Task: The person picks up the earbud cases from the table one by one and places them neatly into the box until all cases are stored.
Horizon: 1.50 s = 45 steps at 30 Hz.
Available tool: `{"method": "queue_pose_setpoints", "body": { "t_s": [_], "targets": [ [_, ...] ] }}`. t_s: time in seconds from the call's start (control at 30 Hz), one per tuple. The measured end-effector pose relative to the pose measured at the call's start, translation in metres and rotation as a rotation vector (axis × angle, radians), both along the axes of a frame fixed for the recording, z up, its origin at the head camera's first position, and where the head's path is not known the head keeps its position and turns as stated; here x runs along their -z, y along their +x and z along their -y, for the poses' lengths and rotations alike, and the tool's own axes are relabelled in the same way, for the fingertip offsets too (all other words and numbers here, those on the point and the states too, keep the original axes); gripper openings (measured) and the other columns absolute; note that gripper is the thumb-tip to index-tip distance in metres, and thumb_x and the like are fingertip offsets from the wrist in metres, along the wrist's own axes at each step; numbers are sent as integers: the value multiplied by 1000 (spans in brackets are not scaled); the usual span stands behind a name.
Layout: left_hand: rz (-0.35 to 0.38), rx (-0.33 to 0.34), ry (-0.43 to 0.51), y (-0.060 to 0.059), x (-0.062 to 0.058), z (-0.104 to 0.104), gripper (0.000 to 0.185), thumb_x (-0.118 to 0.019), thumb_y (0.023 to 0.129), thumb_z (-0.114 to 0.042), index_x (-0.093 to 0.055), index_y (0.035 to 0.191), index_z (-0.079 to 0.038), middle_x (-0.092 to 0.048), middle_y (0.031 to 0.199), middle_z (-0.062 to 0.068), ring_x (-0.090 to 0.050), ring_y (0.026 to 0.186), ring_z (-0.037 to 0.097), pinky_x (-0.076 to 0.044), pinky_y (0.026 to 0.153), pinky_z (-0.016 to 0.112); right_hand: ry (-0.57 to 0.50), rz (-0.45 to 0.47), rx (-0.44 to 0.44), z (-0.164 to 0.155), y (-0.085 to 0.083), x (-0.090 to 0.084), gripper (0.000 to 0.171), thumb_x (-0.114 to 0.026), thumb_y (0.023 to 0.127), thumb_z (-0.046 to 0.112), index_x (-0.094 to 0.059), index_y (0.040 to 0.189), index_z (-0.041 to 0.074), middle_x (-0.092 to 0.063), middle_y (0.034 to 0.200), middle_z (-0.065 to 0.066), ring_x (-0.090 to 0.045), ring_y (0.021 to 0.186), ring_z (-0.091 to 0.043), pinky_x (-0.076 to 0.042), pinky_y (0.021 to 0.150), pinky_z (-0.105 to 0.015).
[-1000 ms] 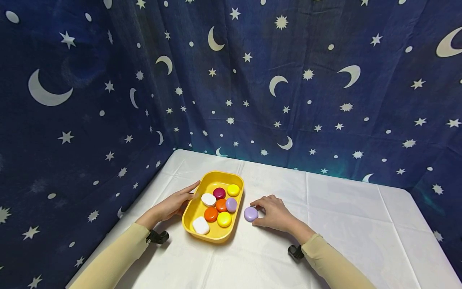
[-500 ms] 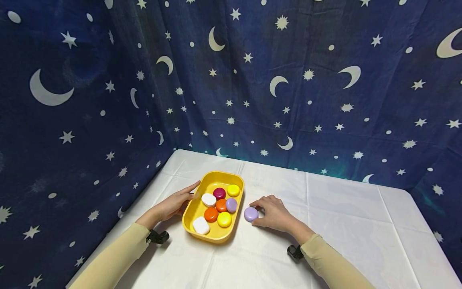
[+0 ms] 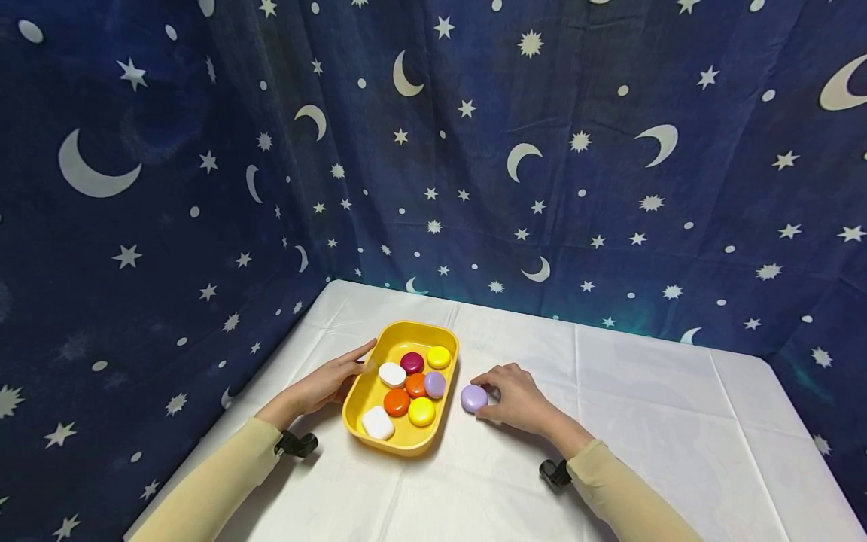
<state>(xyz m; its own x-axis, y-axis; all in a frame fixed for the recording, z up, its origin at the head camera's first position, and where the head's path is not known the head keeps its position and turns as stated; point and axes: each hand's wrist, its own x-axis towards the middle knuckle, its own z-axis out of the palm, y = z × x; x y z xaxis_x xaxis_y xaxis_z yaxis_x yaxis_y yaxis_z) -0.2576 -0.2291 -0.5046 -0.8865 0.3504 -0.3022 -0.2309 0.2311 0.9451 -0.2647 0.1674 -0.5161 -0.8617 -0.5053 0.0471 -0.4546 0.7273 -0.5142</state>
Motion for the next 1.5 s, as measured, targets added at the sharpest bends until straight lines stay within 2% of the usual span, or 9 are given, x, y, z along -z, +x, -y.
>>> {"method": "queue_pose_setpoints", "body": {
  "t_s": [0.17, 0.53, 0.8, 1.2, 1.5],
  "targets": [
    [-5, -3, -16, 1, -1, 0, 62, -51, 106, -36, -27, 163, -38, -61, 138, 17, -65, 109, 25, -60, 82, 44, -58, -64, -5, -5, 0, -14, 51, -89, 78, 31, -73, 125, 20, -67, 114, 6, -50, 112, -24, -38, 95, -49],
    [3, 1, -12, 0, -2, 0, 61, -48, 107, -32, -25, 164, -36, -67, 116, 16, -66, 96, 25, -61, 77, 42, -115, -102, 14, -11, -8, -47, 53, -89, 80, 26, -72, 129, 20, -66, 116, 3, -48, 120, -30, -35, 101, -56],
    [2, 14, 4, 1, -3, 0, 61, -47, 108, -32, -24, 164, -34, -66, 125, 17, -66, 100, 25, -61, 79, 43, -152, -113, 0, 0, -15, -68, 54, -87, 81, 27, -70, 132, 20, -65, 119, 1, -45, 122, -27, -33, 104, -54],
    [3, 19, 13, 1, -2, 1, 62, -47, 108, -31, -23, 164, -34, -66, 129, 19, -67, 102, 25, -61, 79, 44, -147, -66, -19, 33, -19, -77, 53, -88, 80, 29, -72, 130, 22, -65, 121, 2, -45, 124, -25, -35, 105, -54],
    [4, 15, 10, 0, -2, 1, 62, -49, 107, -34, -23, 164, -34, -69, 123, 17, -67, 101, 24, -61, 79, 43, -54, 28, -67, 74, -19, -80, 51, -86, 81, 35, -71, 130, 28, -64, 128, 2, -43, 125, -24, -38, 106, -53]
  ]
}}
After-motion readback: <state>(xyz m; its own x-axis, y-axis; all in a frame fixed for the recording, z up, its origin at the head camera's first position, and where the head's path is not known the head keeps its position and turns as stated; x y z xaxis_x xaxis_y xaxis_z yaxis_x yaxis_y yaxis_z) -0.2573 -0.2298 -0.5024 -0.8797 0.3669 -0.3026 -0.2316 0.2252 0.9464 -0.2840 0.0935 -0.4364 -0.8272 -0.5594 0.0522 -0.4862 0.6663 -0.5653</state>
